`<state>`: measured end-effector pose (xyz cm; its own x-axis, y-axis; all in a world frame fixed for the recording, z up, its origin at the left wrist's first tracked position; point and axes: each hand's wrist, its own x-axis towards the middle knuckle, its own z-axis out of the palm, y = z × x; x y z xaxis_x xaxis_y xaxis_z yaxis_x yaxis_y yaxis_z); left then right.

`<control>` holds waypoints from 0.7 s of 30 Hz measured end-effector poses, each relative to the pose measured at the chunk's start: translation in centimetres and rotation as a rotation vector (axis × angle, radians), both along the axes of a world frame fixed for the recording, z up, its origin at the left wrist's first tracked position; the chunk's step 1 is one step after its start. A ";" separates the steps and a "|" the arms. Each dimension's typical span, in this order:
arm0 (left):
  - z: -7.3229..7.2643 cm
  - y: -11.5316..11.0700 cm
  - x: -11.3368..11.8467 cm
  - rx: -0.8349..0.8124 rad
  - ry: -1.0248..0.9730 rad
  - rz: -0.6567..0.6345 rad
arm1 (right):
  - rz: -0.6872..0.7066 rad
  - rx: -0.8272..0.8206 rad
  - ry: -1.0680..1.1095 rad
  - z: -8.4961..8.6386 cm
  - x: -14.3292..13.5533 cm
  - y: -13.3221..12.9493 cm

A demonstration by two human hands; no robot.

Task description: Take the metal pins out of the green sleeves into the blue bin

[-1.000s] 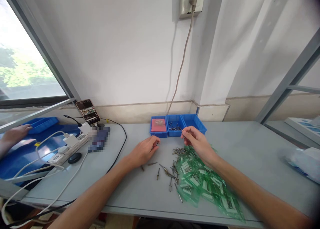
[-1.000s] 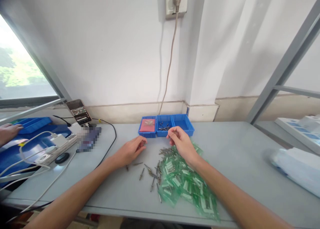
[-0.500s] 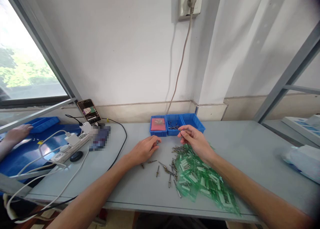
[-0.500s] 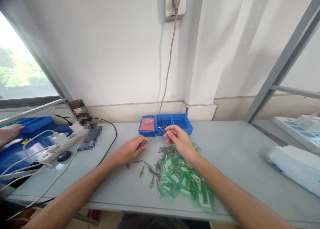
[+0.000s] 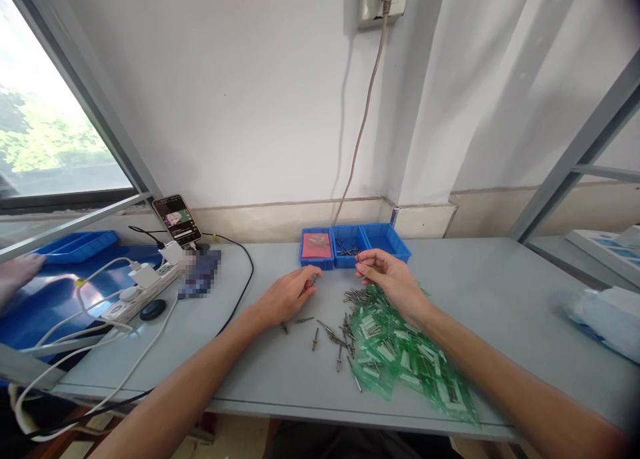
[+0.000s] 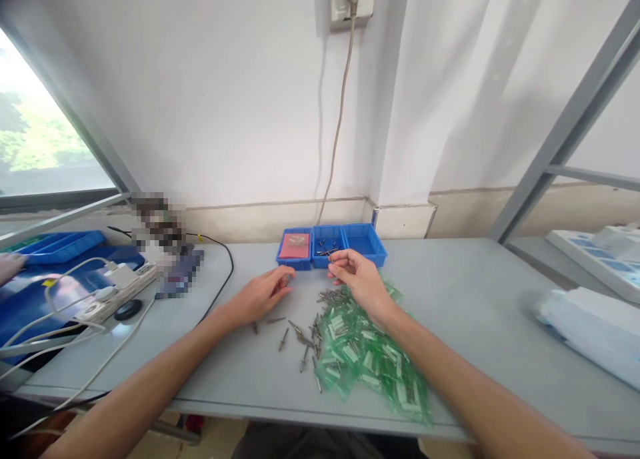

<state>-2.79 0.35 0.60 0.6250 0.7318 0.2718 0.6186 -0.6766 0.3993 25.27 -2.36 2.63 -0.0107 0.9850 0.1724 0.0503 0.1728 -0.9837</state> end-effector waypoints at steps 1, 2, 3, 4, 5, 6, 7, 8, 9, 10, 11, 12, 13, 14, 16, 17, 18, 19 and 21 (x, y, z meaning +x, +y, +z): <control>0.0 0.0 0.0 0.002 0.000 0.002 | -0.004 0.000 -0.004 0.0 0.0 0.0; 0.1 -0.1 0.0 0.003 0.000 0.004 | -0.012 0.003 -0.012 0.0 0.1 0.0; 0.1 -0.1 0.1 0.004 -0.001 0.005 | -0.023 0.011 -0.026 0.0 0.2 0.1; 0.0 -0.1 0.1 0.003 -0.002 0.005 | -0.038 0.025 -0.047 0.0 0.3 0.1; 0.0 -0.1 0.1 0.001 -0.004 0.003 | -0.056 0.046 -0.077 -0.1 0.4 0.2; -0.1 0.0 0.1 0.000 -0.007 0.001 | -0.074 0.075 -0.112 -0.1 0.5 0.3; -0.1 0.0 0.1 -0.002 -0.011 -0.003 | -0.085 0.106 -0.149 -0.1 0.5 0.4; -0.2 0.0 0.1 -0.003 -0.013 -0.005 | -0.083 0.133 -0.184 -0.2 0.6 0.4; -0.3 0.1 0.1 -0.004 -0.015 -0.007 | -0.069 0.151 -0.215 -0.2 0.5 0.4; -0.3 0.1 0.1 -0.004 -0.015 -0.008 | -0.045 0.157 -0.237 -0.2 0.5 0.4; -0.3 0.1 0.1 -0.005 -0.013 -0.007 | -0.010 0.151 -0.249 -0.2 0.4 0.3; -0.3 0.1 0.1 -0.005 -0.010 -0.005 | 0.032 0.134 -0.252 -0.2 0.2 0.1; -0.3 0.1 0.1 -0.005 -0.007 -0.004 | 0.074 0.112 -0.244 -0.2 0.1 0.0; -0.3 0.1 0.1 -0.005 -0.004 -0.003 | 0.119 0.087 -0.228 -0.2 -0.1 -0.2; -0.3 0.1 0.1 -0.001 0.002 -0.005 | 0.196 0.043 -0.181 0.0 -0.3 -0.6; -0.2 0.1 0.1 0.001 0.005 -0.008 | 0.223 0.023 -0.156 0.1 -0.4 -0.7; -0.2 0.1 0.1 0.004 0.007 -0.011 | 0.241 0.006 -0.134 0.1 -0.4 -0.9; -0.2 0.1 0.1 0.006 0.011 -0.014 | 0.249 -0.008 -0.116 0.2 -0.4 -0.9; -0.2 0.1 0.0 0.012 0.016 -0.019 | 0.234 -0.027 -0.090 0.4 -0.4 -1.0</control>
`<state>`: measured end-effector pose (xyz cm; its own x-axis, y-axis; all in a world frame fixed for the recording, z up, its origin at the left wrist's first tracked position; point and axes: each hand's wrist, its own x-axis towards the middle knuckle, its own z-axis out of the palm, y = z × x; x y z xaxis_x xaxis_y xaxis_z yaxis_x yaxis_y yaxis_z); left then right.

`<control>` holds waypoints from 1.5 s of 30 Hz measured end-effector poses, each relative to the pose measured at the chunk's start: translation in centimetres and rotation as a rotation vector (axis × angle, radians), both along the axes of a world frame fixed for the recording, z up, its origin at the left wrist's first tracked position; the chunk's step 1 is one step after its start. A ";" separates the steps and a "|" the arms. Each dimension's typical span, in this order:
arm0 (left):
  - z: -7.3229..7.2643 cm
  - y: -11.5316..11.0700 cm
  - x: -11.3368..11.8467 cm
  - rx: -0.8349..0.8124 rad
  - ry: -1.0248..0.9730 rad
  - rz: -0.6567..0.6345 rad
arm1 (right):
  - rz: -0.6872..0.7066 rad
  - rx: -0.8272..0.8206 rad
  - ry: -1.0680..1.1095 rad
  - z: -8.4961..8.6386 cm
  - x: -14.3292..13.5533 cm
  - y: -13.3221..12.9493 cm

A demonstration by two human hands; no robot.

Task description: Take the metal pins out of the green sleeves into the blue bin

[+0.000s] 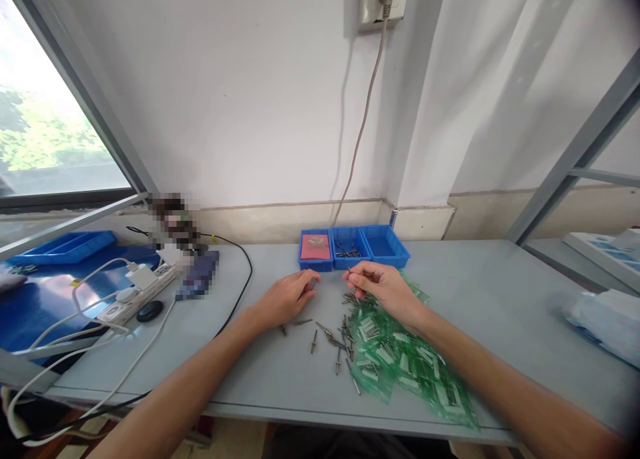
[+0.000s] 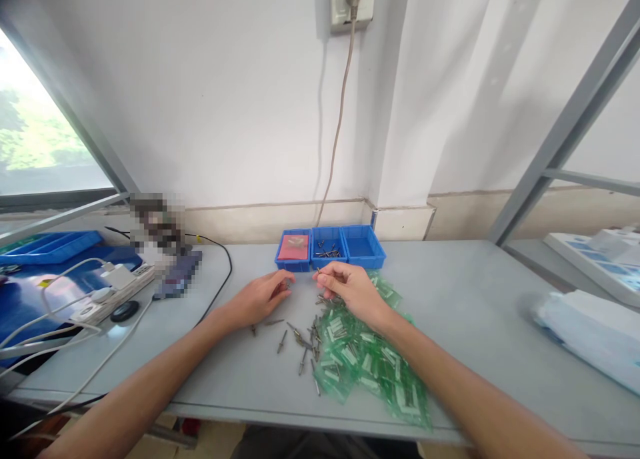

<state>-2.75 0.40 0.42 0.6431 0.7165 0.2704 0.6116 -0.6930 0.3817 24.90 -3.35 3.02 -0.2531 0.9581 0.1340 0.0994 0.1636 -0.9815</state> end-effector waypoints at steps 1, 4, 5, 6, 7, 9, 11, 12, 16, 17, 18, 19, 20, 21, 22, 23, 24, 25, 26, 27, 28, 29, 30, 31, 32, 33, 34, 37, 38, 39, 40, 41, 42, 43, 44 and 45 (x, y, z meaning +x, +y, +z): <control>0.0 0.0 0.0 0.003 0.003 -0.004 | -0.014 -0.005 0.008 0.0 0.1 0.0; 0.0 0.0 0.0 0.010 0.013 -0.017 | -0.063 0.003 0.027 0.0 0.2 0.3; 0.0 0.0 0.0 0.010 0.014 -0.021 | -0.075 0.008 0.029 0.0 0.3 0.4; 0.1 0.0 0.0 0.010 0.013 -0.026 | -0.087 0.015 0.028 -0.1 0.3 0.5; 0.1 0.0 0.0 0.010 0.011 -0.030 | -0.098 0.023 0.024 -0.2 0.3 0.6; 0.1 -0.1 0.0 0.012 0.008 -0.037 | -0.114 0.039 0.013 -0.3 0.3 0.8; 0.1 -0.2 0.0 0.015 0.011 -0.037 | -0.125 0.051 0.011 -0.4 0.3 0.8; 0.2 -0.2 0.1 0.016 0.013 -0.034 | -0.131 0.051 0.014 -0.5 0.3 0.9; 0.3 -0.3 0.1 0.024 0.011 -0.029 | -0.151 0.038 0.048 -0.6 0.2 1.0; 0.4 -0.3 0.1 0.027 0.007 -0.030 | -0.158 0.033 0.059 -0.5 0.2 1.0; 0.4 -0.3 0.1 0.028 0.005 -0.034 | -0.165 0.028 0.069 -0.5 0.2 1.0; 0.4 -0.3 0.1 0.027 0.002 -0.038 | -0.174 0.022 0.078 -0.4 0.2 1.0; 0.4 -0.3 0.1 0.026 0.001 -0.041 | -0.182 0.019 0.083 -0.4 0.3 1.0; 0.4 -0.3 0.1 0.024 -0.001 -0.043 | -0.190 0.018 0.084 -0.3 0.3 1.0; 0.5 -0.3 0.1 0.021 -0.002 -0.045 | -0.198 0.023 0.082 -0.2 0.3 0.9; 0.5 -0.3 0.2 0.020 -0.003 -0.046 | -0.206 0.032 0.078 -0.1 0.3 0.9; 0.4 -0.3 0.2 0.021 -0.004 -0.047 | -0.214 0.045 0.072 -0.1 0.3 0.8; 0.4 -0.3 0.2 0.022 -0.005 -0.047 | -0.222 0.059 0.064 0.0 0.2 0.8; 0.4 -0.2 0.2 0.025 -0.006 -0.046 | -0.227 0.072 0.056 0.1 0.2 0.7; 0.4 -0.2 0.1 0.028 -0.007 -0.046 | -0.230 0.082 0.047 0.1 0.2 0.7; 0.3 -0.2 0.1 0.032 -0.007 -0.045 | -0.230 0.089 0.039 0.2 0.2 0.7; 0.3 -0.1 0.1 0.036 -0.007 -0.045 | -0.228 0.092 0.031 0.2 0.1 0.7; 0.2 -0.1 0.0 0.039 -0.006 -0.045 | -0.224 0.093 0.025 0.3 0.1 0.7; 0.1 -0.1 0.0 0.041 -0.004 -0.046 | -0.221 0.094 0.021 0.3 0.1 0.7; 0.1 -0.1 0.0 0.041 -0.002 -0.046 | -0.217 0.096 0.020 0.3 0.1 0.7; 0.0 0.0 -0.1 0.042 0.000 -0.046 | -0.214 0.098 0.021 0.3 0.1 0.7; 0.0 0.0 -0.1 0.044 0.000 -0.045 | -0.210 0.100 0.022 0.2 0.1 0.6; -0.1 0.0 -0.1 0.050 -0.003 -0.039 | -0.194 0.099 0.032 0.1 0.1 0.6; 0.0 0.0 -0.1 0.054 -0.004 -0.038 | -0.187 0.098 0.042 0.1 0.1 0.5; 0.0 0.0 -0.1 0.059 -0.004 -0.037 | -0.176 0.093 0.052 0.1 0.1 0.5; 0.0 0.0 -0.1 0.064 -0.001 -0.037 | -0.165 0.084 0.063 0.0 0.1 0.5; 0.0 0.1 -0.1 0.071 0.001 -0.039 | -0.158 0.073 0.075 0.0 0.1 0.5; -0.1 0.1 -0.1 0.079 0.004 -0.041 | -0.154 0.062 0.084 -0.1 0.2 0.6; -0.1 0.1 -0.1 0.085 0.007 -0.045 | -0.153 0.052 0.091 -0.1 0.2 0.6; -0.1 0.1 -0.1 0.091 0.007 -0.045 | -0.154 0.045 0.096 -0.2 0.2 0.7; -0.2 0.2 -0.1 0.097 0.008 -0.046 | -0.158 0.042 0.099 -0.2 0.3 0.8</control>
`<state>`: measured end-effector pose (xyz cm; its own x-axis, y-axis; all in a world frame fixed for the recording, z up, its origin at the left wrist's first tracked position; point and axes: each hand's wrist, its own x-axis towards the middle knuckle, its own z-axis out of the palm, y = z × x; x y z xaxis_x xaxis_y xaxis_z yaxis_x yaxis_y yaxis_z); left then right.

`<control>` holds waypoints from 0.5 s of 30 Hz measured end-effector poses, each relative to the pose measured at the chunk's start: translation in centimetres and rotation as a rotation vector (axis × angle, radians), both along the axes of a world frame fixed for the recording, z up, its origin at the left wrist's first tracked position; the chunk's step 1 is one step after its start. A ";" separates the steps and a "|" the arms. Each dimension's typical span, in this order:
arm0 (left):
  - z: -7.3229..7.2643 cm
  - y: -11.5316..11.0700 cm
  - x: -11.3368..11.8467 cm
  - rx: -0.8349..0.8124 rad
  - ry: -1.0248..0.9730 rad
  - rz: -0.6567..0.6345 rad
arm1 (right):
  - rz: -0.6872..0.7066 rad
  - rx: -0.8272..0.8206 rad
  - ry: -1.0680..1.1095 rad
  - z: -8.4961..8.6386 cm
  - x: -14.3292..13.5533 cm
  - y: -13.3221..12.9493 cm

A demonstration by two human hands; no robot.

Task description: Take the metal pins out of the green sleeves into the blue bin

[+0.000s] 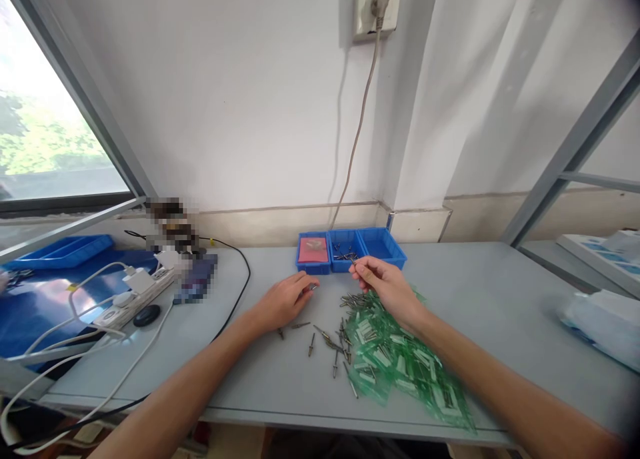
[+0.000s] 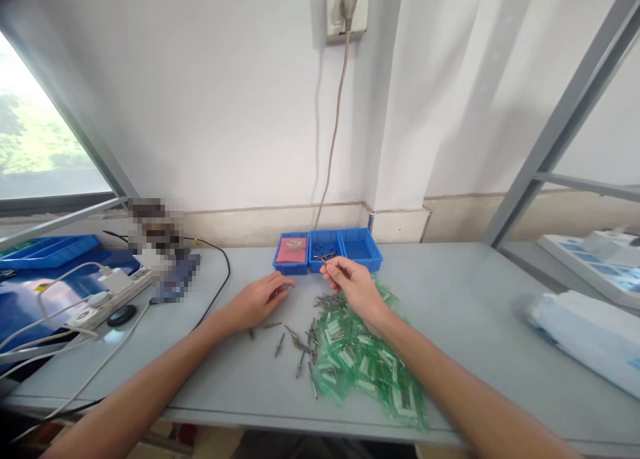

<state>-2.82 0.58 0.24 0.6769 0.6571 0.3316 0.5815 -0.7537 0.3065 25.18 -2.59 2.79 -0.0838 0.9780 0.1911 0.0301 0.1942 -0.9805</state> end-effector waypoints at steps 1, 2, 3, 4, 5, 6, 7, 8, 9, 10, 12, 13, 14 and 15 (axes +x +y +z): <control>0.0 0.0 0.0 0.005 0.000 -0.001 | -0.002 -0.001 0.003 -0.1 0.0 0.1; -0.1 0.0 0.0 0.008 0.002 -0.001 | -0.001 -0.005 0.006 -0.1 0.1 0.1; -0.1 0.1 0.0 0.012 0.003 -0.006 | -0.006 -0.003 0.015 -0.2 0.1 0.2; -0.1 0.1 0.0 0.015 0.004 -0.009 | -0.006 -0.005 0.023 -0.2 0.1 0.2; -0.1 0.1 0.0 0.018 0.003 -0.008 | -0.005 -0.007 0.032 -0.3 0.1 0.3; -0.2 0.2 0.0 0.018 0.006 -0.010 | -0.002 -0.010 0.041 -0.3 0.1 0.3; -0.2 0.2 0.0 0.017 0.009 -0.009 | 0.001 -0.013 0.048 -0.4 0.0 0.3; -0.3 0.3 -0.1 0.016 0.012 -0.009 | 0.003 -0.017 0.056 -0.4 0.0 0.3; -0.4 0.4 -0.1 0.013 0.015 -0.009 | 0.004 -0.021 0.063 -0.5 0.0 0.3; -0.5 0.5 -0.1 0.012 0.016 -0.010 | 0.004 -0.027 0.072 -0.5 0.0 0.4; -0.6 0.6 -0.2 0.014 0.011 -0.012 | 0.003 -0.043 0.095 -0.6 0.0 0.4; -0.6 0.6 -0.2 0.016 0.010 -0.012 | 0.004 -0.050 0.107 -0.6 0.0 0.4; -0.6 0.7 -0.2 0.018 0.011 -0.013 | 0.006 -0.054 0.118 -0.5 0.0 0.4; -0.6 0.7 -0.2 0.019 0.016 -0.014 | 0.008 -0.055 0.127 -0.5 0.0 0.4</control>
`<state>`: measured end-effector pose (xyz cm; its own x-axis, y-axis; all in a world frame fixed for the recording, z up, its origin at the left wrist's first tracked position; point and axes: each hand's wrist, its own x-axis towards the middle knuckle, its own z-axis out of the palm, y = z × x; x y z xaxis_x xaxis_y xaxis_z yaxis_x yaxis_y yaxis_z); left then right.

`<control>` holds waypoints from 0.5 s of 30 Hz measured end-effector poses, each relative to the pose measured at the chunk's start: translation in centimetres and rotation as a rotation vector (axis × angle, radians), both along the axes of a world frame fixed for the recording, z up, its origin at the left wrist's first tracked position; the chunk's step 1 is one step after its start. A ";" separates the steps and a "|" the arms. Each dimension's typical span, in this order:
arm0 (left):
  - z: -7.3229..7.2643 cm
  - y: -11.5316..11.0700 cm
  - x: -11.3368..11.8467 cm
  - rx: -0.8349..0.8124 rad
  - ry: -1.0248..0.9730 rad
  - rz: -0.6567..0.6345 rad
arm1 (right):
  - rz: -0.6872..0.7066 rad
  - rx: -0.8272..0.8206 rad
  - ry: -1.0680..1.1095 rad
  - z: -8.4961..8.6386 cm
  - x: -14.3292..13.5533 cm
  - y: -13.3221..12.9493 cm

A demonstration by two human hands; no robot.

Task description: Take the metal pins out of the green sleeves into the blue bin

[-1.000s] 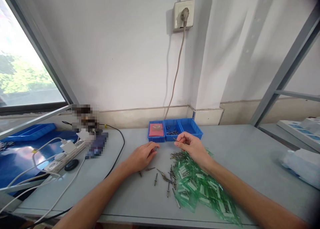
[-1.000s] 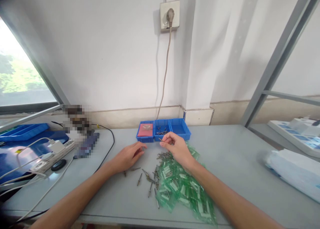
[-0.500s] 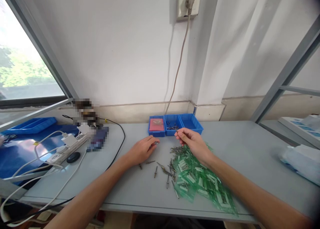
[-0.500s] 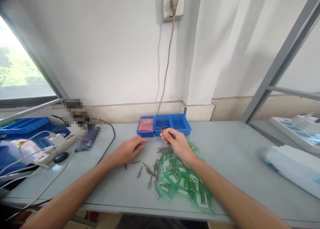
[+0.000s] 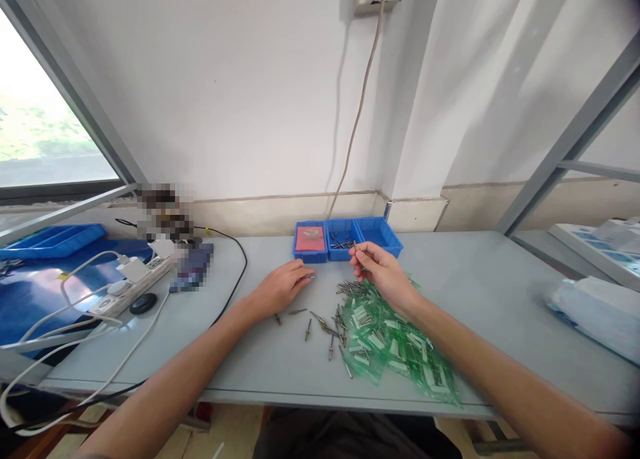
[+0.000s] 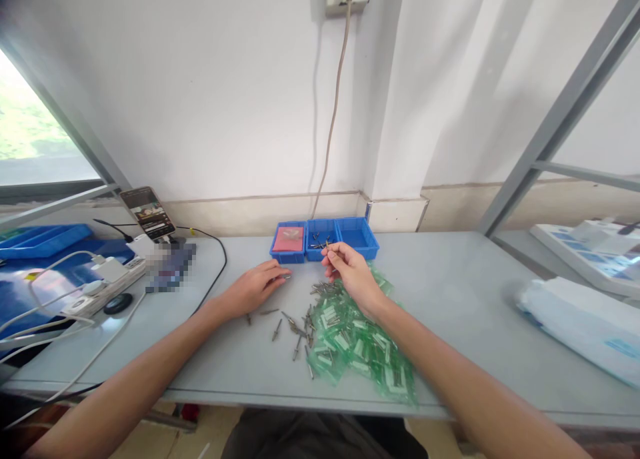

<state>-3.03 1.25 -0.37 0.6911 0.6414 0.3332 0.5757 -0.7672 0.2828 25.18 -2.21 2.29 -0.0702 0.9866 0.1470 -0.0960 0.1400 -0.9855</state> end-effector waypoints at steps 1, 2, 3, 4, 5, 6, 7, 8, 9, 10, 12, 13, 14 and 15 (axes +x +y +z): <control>0.1 0.0 0.0 0.000 0.005 0.000 | 0.001 0.001 0.004 0.1 0.0 0.0; 0.1 0.0 0.0 0.000 0.008 -0.001 | 0.001 0.002 0.003 0.1 0.0 -0.1; 0.2 0.0 0.1 -0.001 0.009 -0.002 | -0.001 0.005 -0.004 0.2 0.0 -0.2; 0.2 -0.1 0.1 -0.003 0.006 -0.005 | -0.006 0.010 -0.015 0.3 -0.1 -0.2; 0.3 -0.1 0.1 -0.006 0.002 -0.008 | -0.014 0.017 -0.032 0.4 -0.1 -0.3; 0.3 -0.1 0.1 -0.009 -0.003 -0.011 | -0.024 0.026 -0.051 0.5 -0.2 -0.4; 0.3 -0.1 0.1 -0.012 -0.010 -0.012 | -0.037 0.037 -0.072 0.5 -0.2 -0.4; 0.3 -0.1 0.1 -0.014 -0.017 -0.014 | -0.050 0.052 -0.091 0.5 -0.3 -0.4; 0.3 -0.1 0.1 -0.015 -0.024 -0.016 | -0.065 0.067 -0.110 0.5 -0.3 -0.4; 0.3 -0.1 0.1 -0.016 -0.029 -0.019 | -0.080 0.083 -0.129 0.5 -0.3 -0.4; 0.3 -0.2 0.1 -0.015 -0.035 -0.023 | -0.104 0.114 -0.171 0.5 -0.2 -0.3; 0.3 -0.2 0.1 -0.013 -0.037 -0.024 | -0.115 0.128 -0.190 0.5 -0.2 -0.3; 0.4 -0.2 0.1 -0.010 -0.037 -0.024 | -0.123 0.139 -0.206 0.5 -0.2 -0.3; 0.5 -0.3 0.2 -0.004 -0.038 -0.025 | -0.127 0.148 -0.217 0.5 -0.2 -0.3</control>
<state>-2.87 0.97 0.12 0.6940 0.6253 0.3570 0.5450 -0.7802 0.3071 25.01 -2.48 2.76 0.0070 0.9586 0.2848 0.1420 0.2809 -0.9492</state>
